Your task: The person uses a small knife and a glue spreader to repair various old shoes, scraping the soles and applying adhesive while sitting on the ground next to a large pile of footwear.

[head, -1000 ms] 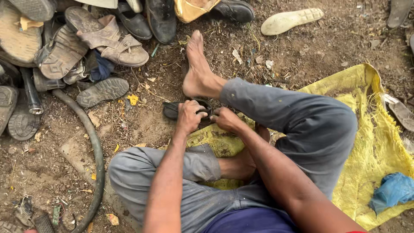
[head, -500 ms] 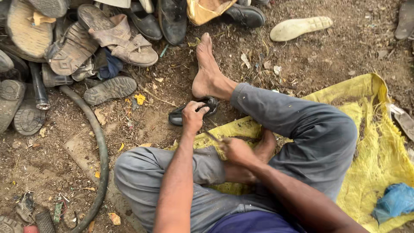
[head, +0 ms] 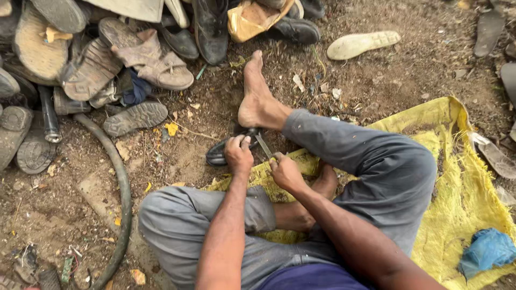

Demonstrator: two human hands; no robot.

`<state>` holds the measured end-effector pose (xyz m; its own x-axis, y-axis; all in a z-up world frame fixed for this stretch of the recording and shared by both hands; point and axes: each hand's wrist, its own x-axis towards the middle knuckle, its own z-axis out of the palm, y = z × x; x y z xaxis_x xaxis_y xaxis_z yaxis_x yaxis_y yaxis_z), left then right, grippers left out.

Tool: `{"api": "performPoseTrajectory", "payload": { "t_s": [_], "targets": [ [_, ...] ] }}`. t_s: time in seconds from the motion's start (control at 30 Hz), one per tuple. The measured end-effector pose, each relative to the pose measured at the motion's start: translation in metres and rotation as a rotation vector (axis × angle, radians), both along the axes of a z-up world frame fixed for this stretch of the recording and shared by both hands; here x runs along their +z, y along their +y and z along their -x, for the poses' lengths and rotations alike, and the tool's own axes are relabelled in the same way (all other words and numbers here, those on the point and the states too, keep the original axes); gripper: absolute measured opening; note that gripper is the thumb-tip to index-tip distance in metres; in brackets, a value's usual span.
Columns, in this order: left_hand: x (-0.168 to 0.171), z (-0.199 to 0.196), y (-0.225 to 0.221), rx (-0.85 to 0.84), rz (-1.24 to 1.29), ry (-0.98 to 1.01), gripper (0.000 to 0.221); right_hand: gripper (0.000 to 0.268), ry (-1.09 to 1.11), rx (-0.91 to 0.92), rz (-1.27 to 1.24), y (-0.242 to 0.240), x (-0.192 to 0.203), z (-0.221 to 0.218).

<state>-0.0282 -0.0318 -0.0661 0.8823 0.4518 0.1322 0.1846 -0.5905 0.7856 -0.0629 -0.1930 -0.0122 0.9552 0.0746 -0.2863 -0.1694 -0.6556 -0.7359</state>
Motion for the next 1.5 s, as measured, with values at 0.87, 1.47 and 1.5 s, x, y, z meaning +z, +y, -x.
{"api": "performPoseTrajectory", "payload": {
  "t_s": [0.87,1.47,1.5],
  "targets": [
    [-0.012,-0.008,0.024,0.252,0.327,-0.093,0.028,0.031,0.076,0.090,0.060,0.056,0.028,-0.009],
    [-0.001,-0.002,0.030,0.343,0.740,-0.220,0.024,0.026,0.042,0.193,-0.009,0.061,-0.017,0.006],
    [-0.003,-0.005,0.031,0.337,0.737,-0.221,0.024,0.027,0.083,0.164,-0.082,0.063,-0.016,-0.004]
  ]
}}
